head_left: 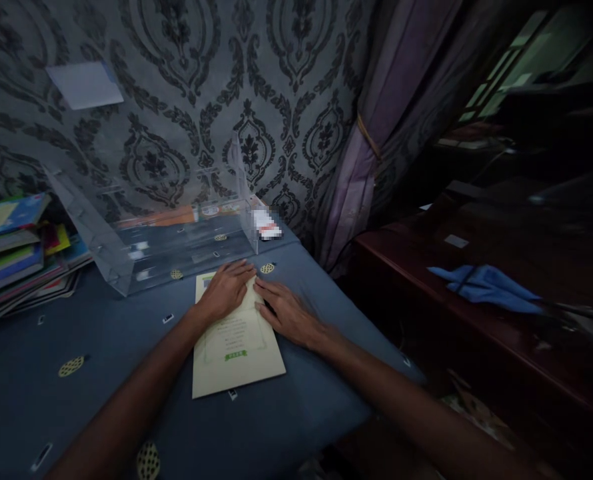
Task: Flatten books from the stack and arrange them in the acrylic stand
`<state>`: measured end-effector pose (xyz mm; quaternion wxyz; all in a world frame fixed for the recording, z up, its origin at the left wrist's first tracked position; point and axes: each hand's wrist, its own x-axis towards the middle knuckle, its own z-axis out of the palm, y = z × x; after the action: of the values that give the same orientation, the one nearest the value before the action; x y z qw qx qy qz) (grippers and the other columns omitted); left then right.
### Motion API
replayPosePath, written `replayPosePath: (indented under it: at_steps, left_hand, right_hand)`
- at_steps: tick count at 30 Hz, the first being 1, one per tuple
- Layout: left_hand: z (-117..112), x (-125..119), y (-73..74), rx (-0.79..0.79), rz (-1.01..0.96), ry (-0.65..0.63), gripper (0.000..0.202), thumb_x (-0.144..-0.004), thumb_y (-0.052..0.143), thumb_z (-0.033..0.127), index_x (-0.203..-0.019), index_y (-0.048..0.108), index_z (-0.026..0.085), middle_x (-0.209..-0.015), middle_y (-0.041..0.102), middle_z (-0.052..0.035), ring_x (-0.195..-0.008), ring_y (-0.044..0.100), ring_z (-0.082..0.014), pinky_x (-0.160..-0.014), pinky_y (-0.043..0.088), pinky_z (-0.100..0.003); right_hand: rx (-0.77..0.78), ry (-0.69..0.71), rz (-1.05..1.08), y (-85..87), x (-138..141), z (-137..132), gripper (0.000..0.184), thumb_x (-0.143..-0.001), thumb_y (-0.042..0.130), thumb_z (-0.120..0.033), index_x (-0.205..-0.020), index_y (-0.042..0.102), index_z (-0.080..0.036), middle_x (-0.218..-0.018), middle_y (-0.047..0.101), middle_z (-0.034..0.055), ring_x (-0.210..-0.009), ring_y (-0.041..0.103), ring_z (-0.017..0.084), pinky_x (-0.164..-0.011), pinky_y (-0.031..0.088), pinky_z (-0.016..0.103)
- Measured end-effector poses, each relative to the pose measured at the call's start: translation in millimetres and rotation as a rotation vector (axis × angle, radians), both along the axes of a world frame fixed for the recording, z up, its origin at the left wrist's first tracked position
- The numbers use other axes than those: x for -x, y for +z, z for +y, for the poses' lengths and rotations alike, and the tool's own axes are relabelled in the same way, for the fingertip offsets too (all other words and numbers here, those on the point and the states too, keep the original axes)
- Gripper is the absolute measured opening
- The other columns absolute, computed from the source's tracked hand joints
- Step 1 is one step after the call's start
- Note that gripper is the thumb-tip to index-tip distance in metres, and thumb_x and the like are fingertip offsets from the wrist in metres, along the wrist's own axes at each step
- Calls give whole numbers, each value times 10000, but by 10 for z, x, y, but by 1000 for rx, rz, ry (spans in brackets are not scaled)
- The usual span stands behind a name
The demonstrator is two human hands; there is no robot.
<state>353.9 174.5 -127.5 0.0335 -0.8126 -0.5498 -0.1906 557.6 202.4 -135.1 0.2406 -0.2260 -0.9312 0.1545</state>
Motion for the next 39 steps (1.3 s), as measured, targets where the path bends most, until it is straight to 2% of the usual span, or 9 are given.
replayPosePath:
  at_steps: [5,11,15,20,24,27,31,33,39]
  left_hand:
    - [5,14,-40,-47,-34,-66,470,-840,470,56,-1266,623,185,-1343,628,-96,-1252,582,-217,-1068,456,-442]
    - [-58,55,-43,-1,-52,-92,462,-891,427,97,-1318,581,187,-1386,596,-78,-1318,523,-209,-1112,409,-454]
    - [-126,80,-32,37,-67,-138,470,-917,398,115,-1347,558,217,-1404,582,-53,-1345,493,-190,-1128,382,-452]
    - [-168,52,-29,79,-3,-101,475,-920,397,118,-1364,542,203,-1433,553,-68,-1369,463,-205,-1134,359,-469]
    - [-191,20,-25,81,40,-70,466,-933,388,130,-1376,523,181,-1458,525,-79,-1381,447,-200,-1144,342,-459]
    - [-206,5,-16,82,51,-54,468,-933,382,127,-1377,518,185,-1462,521,-75,-1385,441,-192,-1148,334,-456]
    - [-215,-13,1,92,63,-39,470,-925,389,122,-1372,521,177,-1454,530,-78,-1383,443,-188,-1150,331,-439]
    - [-215,-17,6,92,68,-32,473,-926,386,122,-1375,518,189,-1455,530,-71,-1380,447,-185,-1146,335,-436]
    - [-191,33,-11,78,37,-73,481,-942,375,133,-1398,499,221,-1470,514,-61,-1395,427,-193,-1140,333,-461]
  right_hand:
    - [-19,21,12,-14,-28,9,397,-961,473,-269,-1321,572,-134,-1384,580,167,-1289,544,276,-1080,458,477]
    - [-36,22,-1,-29,-45,-17,418,-973,441,-264,-1332,555,-82,-1401,558,207,-1316,522,292,-1088,448,503]
    - [-47,33,11,-47,-83,-36,388,-979,428,-264,-1303,582,-115,-1366,595,183,-1279,557,279,-1070,465,504]
    - [-35,34,-6,-41,-104,-73,402,-985,420,-256,-1321,566,-92,-1390,571,199,-1310,530,278,-1088,448,502]
    - [-1,38,-45,-9,-194,-203,431,-986,453,-301,-1368,535,-119,-1430,537,185,-1339,500,280,-1116,414,507]
    - [30,84,-112,31,-346,-336,557,-977,498,-420,-1464,431,-157,-1514,441,170,-1402,418,289,-1150,365,513]
    - [63,226,-205,60,-545,-443,942,-864,592,-625,-1570,167,-169,-1622,188,182,-1500,186,301,-1209,242,512]
    - [85,262,-235,58,-597,-454,1043,-822,622,-653,-1580,76,-190,-1638,116,172,-1512,119,296,-1222,200,508]
    - [169,269,-261,77,-603,-413,890,-927,558,-542,-1579,18,-269,-1657,54,112,-1520,90,247,-1229,195,467]
